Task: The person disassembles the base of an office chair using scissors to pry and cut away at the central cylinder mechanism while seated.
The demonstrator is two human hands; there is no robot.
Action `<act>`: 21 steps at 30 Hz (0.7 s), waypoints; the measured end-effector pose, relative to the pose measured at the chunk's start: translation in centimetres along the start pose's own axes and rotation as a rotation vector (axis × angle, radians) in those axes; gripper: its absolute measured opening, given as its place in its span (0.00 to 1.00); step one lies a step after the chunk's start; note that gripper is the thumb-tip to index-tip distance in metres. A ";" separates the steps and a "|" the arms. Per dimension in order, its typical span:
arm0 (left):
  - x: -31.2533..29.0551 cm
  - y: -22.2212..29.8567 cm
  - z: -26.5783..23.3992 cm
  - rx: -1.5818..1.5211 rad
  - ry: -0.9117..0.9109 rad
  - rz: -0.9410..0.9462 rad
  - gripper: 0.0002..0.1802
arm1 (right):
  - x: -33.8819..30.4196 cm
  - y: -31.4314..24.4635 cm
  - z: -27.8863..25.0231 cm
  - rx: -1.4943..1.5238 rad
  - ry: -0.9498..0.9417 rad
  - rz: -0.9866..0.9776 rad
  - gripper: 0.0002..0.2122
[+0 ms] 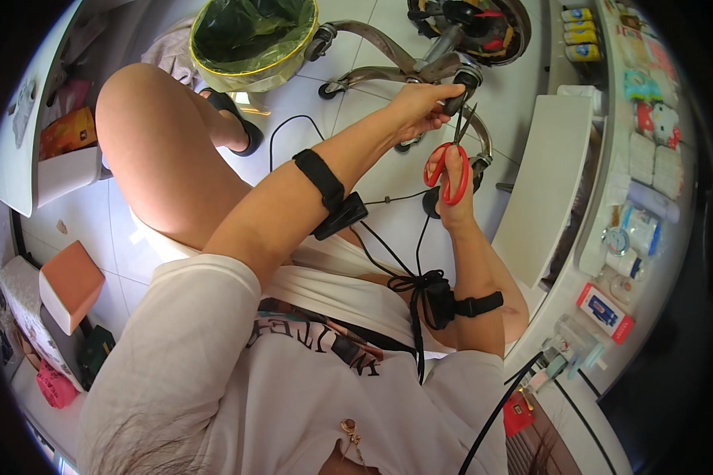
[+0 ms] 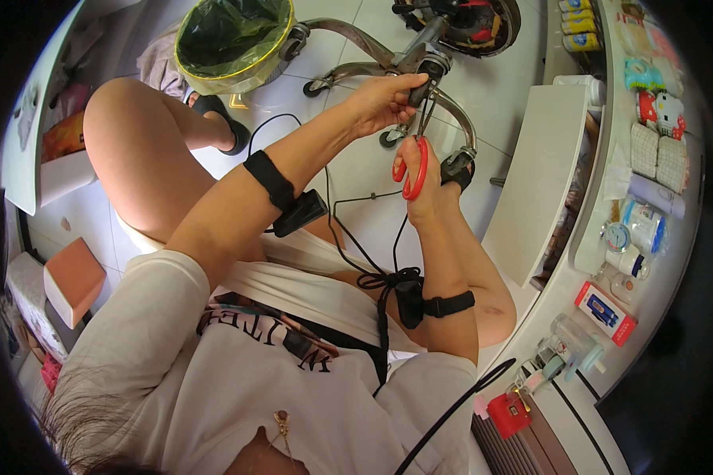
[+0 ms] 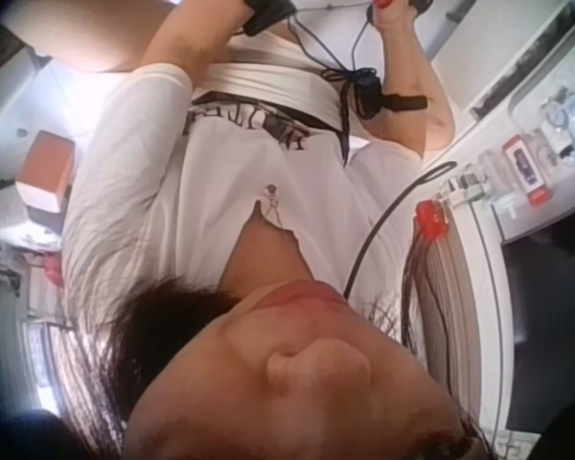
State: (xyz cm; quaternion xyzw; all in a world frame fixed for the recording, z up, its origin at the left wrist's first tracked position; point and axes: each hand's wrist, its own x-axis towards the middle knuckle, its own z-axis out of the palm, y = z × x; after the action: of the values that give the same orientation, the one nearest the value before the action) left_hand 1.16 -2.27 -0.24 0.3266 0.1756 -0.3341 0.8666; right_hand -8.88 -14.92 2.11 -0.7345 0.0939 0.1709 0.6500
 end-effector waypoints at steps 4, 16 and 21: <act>0.0 -0.1 0.1 -0.057 -0.028 -0.023 0.12 | 0.1 0.7 -0.5 -0.039 -0.014 -0.031 0.17; 0.2 -0.5 -0.1 -0.060 -0.057 0.039 0.13 | -0.3 -1.6 -1.0 0.397 -0.150 0.081 0.18; 0.5 -0.7 -0.5 0.041 -0.043 0.087 0.12 | -0.7 -4.7 0.2 0.564 -0.103 0.196 0.23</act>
State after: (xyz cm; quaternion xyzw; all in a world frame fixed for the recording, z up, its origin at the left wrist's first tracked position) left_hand 1.01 -2.56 -1.13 0.3444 0.1357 -0.3068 0.8769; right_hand -7.83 -14.13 6.71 -0.5027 0.1751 0.2370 0.8127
